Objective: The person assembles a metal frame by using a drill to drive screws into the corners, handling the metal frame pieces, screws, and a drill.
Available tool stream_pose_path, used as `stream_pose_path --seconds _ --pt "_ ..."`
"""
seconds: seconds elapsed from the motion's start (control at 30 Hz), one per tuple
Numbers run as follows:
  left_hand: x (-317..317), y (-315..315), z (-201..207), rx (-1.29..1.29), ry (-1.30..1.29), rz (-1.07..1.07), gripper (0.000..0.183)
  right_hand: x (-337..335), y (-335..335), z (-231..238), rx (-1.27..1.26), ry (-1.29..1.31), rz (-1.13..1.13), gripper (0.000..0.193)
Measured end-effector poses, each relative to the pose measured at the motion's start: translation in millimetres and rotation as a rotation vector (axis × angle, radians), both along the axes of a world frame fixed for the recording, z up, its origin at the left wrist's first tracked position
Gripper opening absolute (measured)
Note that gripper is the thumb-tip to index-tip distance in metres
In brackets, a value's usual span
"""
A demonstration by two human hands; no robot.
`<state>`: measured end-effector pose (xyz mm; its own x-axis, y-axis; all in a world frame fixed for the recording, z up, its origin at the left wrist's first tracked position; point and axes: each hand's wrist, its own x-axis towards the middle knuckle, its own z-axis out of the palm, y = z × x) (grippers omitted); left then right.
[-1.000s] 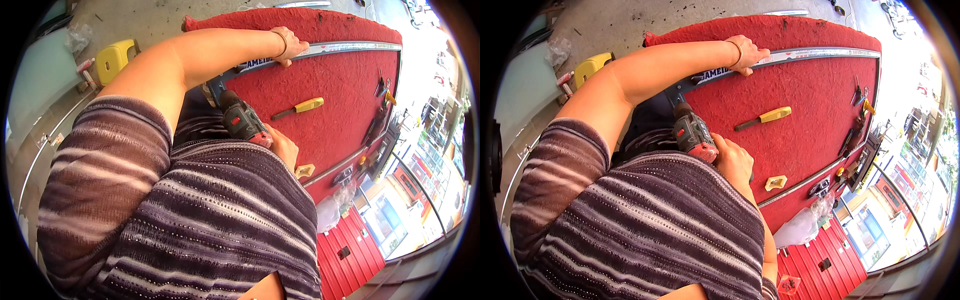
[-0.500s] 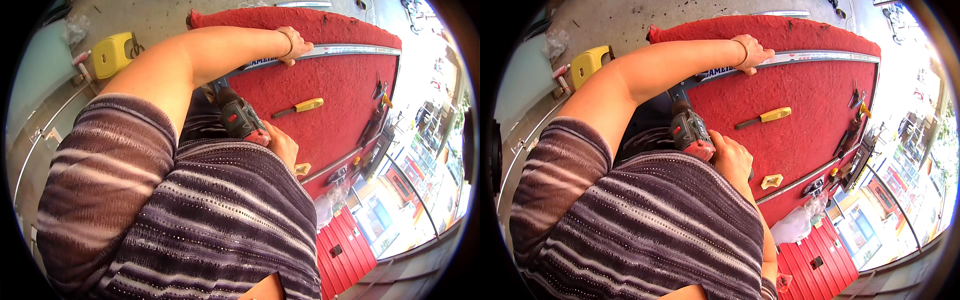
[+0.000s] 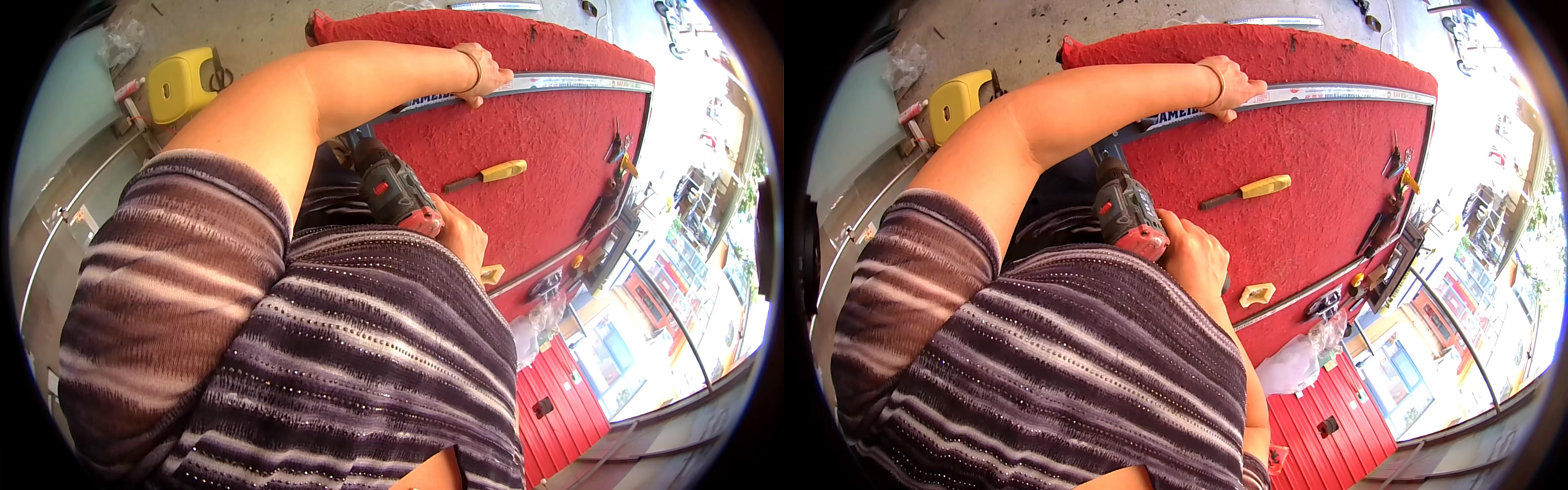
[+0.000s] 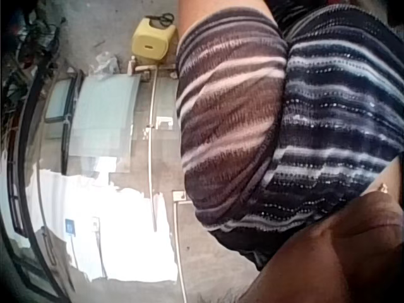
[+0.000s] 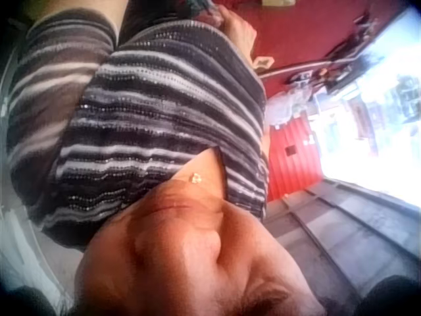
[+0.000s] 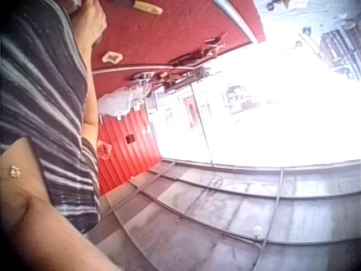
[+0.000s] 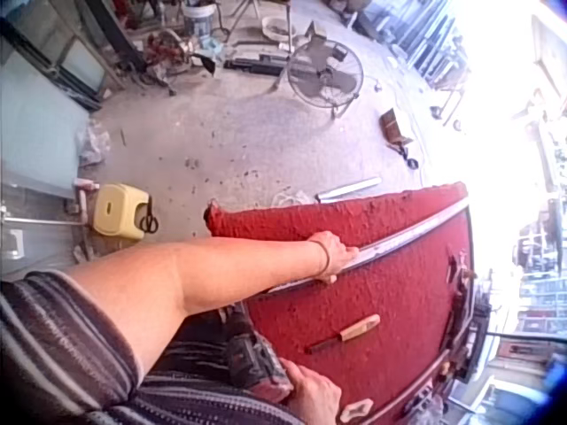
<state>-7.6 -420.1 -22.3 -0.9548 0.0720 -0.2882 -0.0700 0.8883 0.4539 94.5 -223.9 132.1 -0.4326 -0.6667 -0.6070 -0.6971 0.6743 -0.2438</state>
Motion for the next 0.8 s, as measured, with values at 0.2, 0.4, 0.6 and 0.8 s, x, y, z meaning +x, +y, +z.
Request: stream_pose_path --seconds 0.2,0.4,0.6,0.8 --pt "-0.1 0.8 2.5 -0.003 0.005 -0.003 0.061 1.2 -11.3 6.6 0.075 0.026 0.015 0.029" --pt "0.7 1.1 -1.1 -0.003 -0.005 -0.012 0.058 -4.5 -31.9 12.2 0.238 0.048 0.133 0.021" --pt "-0.4 0.9 -2.7 0.048 0.013 0.010 0.055 -11.7 -37.8 11.0 0.317 0.003 0.219 0.049" --pt "4.8 -2.7 -1.8 0.037 0.020 0.016 0.056 -11.8 -41.2 11.5 0.299 -0.019 0.240 0.028"
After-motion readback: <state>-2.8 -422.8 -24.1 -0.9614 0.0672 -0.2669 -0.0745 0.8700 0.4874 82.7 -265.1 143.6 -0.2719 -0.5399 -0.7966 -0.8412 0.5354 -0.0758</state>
